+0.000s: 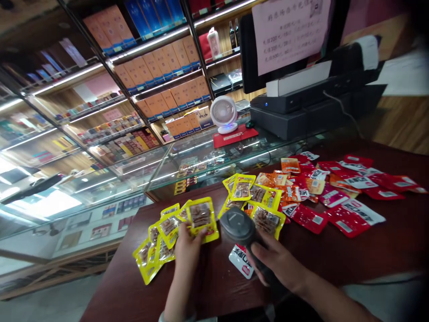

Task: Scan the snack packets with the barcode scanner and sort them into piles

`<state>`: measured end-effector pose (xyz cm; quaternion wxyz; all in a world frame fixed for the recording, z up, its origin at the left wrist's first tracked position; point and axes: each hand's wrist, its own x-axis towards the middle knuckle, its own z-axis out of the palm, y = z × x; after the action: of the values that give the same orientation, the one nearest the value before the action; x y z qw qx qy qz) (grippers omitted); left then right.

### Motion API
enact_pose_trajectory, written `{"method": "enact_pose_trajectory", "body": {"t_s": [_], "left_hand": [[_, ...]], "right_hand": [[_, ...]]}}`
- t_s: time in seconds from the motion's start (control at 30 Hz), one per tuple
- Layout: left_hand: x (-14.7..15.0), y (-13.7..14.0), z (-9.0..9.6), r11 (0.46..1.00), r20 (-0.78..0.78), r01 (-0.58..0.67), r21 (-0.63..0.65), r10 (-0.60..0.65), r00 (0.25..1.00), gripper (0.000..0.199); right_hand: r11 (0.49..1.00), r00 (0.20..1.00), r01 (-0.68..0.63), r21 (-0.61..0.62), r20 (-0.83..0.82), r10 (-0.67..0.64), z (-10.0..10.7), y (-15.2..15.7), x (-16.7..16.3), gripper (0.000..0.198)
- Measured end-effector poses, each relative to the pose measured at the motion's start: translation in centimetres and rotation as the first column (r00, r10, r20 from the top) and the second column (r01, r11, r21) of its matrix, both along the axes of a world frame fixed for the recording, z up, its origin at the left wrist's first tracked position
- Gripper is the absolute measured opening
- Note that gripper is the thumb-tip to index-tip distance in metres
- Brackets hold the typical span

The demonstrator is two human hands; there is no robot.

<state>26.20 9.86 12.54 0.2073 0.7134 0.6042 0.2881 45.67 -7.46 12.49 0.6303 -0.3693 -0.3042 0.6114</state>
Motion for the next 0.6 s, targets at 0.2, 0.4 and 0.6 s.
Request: {"method": "enact_pose_trajectory", "body": {"t_s": [0.2, 0.4, 0.6], "left_hand": [[1.2, 1.2, 3.0, 0.934, -0.252, -0.045, 0.354, 0.142, 0.957, 0.057], [13.1, 2.5, 2.9, 0.916, -0.259, 0.366, 0.164, -0.318, 0.912, 0.042], [19.5, 6.0, 1.9, 0.931, -0.374, 0.347, -0.113, -0.363, 0.853, 0.045]], "right_hand": [[0.998, 0.999, -0.001, 0.063, 0.039, -0.001, 1.4, 1.3, 0.5, 0.045], [0.991, 0.984, 0.131, -0.011, 0.123, -0.128, 0.1, -1.0, 1.7, 0.053], [0.978, 0.969, 0.200, -0.055, 0.160, -0.189, -0.7, -2.5, 2.9, 0.054]]}}
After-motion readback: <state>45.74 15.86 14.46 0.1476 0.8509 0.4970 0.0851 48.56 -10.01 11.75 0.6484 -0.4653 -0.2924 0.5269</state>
